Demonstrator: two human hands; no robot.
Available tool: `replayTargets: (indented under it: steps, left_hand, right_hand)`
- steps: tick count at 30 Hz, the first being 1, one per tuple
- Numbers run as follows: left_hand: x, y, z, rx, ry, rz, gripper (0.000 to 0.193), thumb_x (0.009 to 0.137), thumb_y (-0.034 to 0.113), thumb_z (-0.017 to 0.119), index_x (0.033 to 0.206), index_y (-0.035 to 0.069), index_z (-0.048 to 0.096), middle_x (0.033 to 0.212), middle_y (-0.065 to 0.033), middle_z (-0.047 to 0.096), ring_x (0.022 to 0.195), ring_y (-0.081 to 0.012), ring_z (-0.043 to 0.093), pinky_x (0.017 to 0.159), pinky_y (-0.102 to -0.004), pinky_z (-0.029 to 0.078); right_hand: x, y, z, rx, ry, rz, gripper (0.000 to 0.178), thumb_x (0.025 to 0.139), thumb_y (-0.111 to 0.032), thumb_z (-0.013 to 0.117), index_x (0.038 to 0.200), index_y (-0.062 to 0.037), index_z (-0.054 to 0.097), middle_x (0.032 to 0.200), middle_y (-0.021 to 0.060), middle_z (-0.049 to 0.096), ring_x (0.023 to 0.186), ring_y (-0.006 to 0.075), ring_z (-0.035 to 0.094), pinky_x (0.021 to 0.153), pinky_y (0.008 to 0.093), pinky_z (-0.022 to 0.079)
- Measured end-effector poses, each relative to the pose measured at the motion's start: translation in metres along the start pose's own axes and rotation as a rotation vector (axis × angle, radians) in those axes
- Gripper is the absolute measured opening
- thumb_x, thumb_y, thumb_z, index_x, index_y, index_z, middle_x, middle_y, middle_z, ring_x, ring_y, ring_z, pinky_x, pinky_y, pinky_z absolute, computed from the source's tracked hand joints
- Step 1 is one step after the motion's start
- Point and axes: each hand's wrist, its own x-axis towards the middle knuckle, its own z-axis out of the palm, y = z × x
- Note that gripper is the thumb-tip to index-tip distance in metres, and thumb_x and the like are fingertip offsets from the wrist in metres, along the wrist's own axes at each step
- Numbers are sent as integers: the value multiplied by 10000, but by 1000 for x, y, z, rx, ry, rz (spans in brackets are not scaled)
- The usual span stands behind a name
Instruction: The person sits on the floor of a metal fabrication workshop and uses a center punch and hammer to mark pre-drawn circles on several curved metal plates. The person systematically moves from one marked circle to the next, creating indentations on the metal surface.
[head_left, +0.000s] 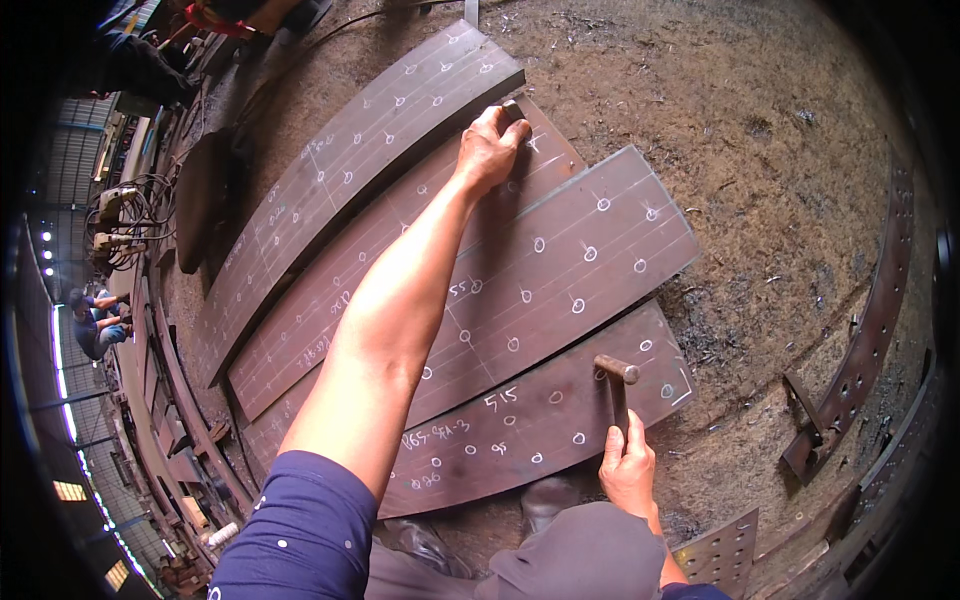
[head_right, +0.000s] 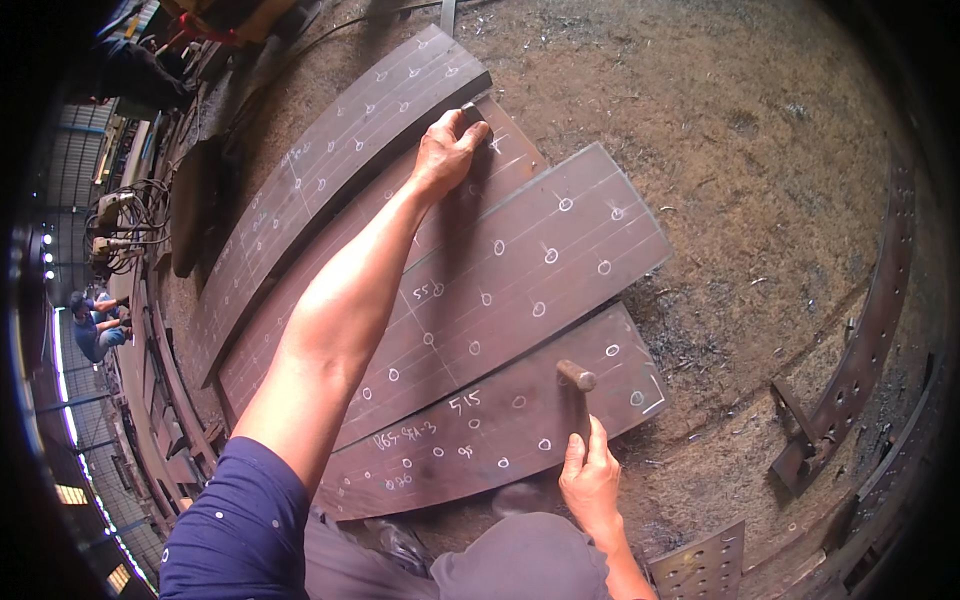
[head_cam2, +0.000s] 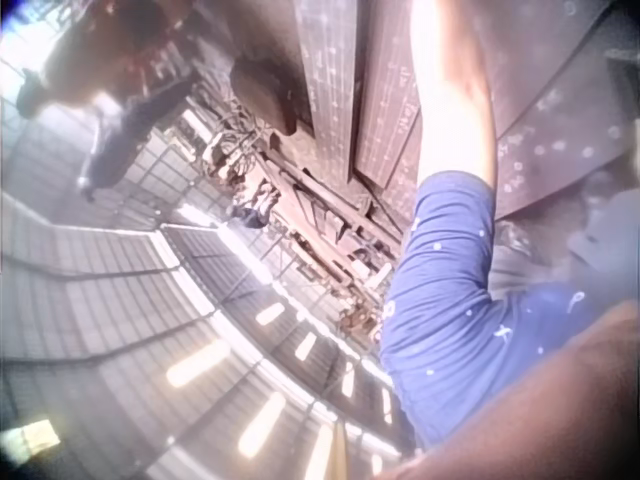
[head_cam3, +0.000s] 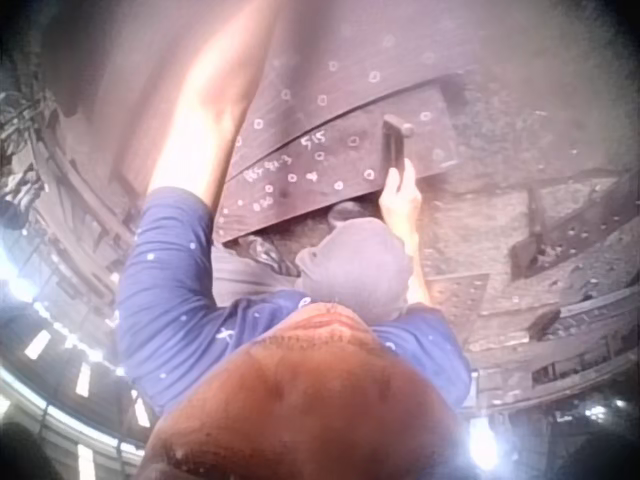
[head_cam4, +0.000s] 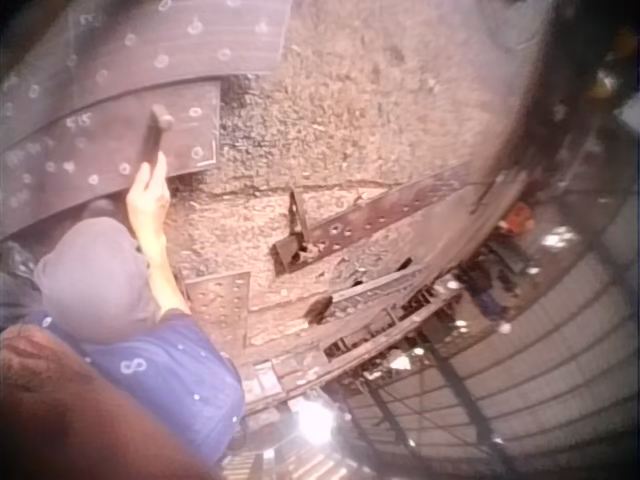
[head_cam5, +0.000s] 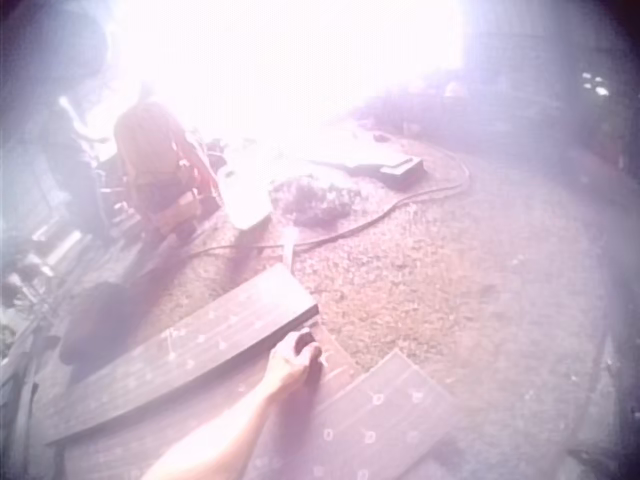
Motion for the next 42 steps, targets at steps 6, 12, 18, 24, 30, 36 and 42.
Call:
replayTargets:
  steps: [6,12,18,24,30,36,42]
  left_hand:
    - [-4,5,0,32,-21,9,627,966,403,710,1409,-23,586,1379,-282,647,1313,-401,621,1095,-442,488]
    - [-3,1,3,47,2,33,604,967,398,709,1391,-17,596,1332,-282,672,1272,-409,646,1069,-437,503]
    - [-3,-2,6,17,18,44,548,965,387,714,1344,2,624,1265,-255,711,1209,-394,685,1013,-441,526]
    - [-4,-1,5,22,25,38,570,964,388,720,1367,0,614,1304,-265,692,1240,-399,668,1038,-437,518]
    - [-4,1,4,26,7,24,596,968,397,716,1387,-10,602,1333,-277,674,1270,-407,649,1062,-433,509]
    - [-2,-11,10,22,39,94,460,967,321,727,1310,28,641,1258,-236,717,1182,-385,695,986,-436,536]
    - [-7,-43,32,125,275,333,348,941,274,750,1205,77,637,1009,-185,734,955,-403,708,847,-487,544]
  right_hand:
    - [1,-1,-2,1,-23,15,367,1080,-201,556,1407,-36,544,988,289,724,925,505,714,763,505,567]
    - [0,2,-1,-6,-25,17,370,1080,-206,557,1409,-37,542,988,286,726,924,504,715,761,506,567]
    - [1,-4,-2,-10,-35,34,369,1077,-199,561,1408,-39,543,993,286,726,928,507,713,764,509,566]
    - [0,-5,-2,-17,-35,38,364,1076,-198,562,1404,-40,546,1009,291,722,936,517,704,772,516,563]
    - [1,-7,-2,-37,-34,38,368,1073,-197,565,1403,-35,544,1016,293,721,945,525,697,777,520,562]
    - [3,-12,-5,-22,-27,28,360,1058,-166,591,1362,26,575,1011,277,734,896,459,738,754,479,578]
    - [65,-50,-2,26,-104,-73,335,1036,-113,607,1340,28,603,952,245,726,792,366,749,701,412,575]
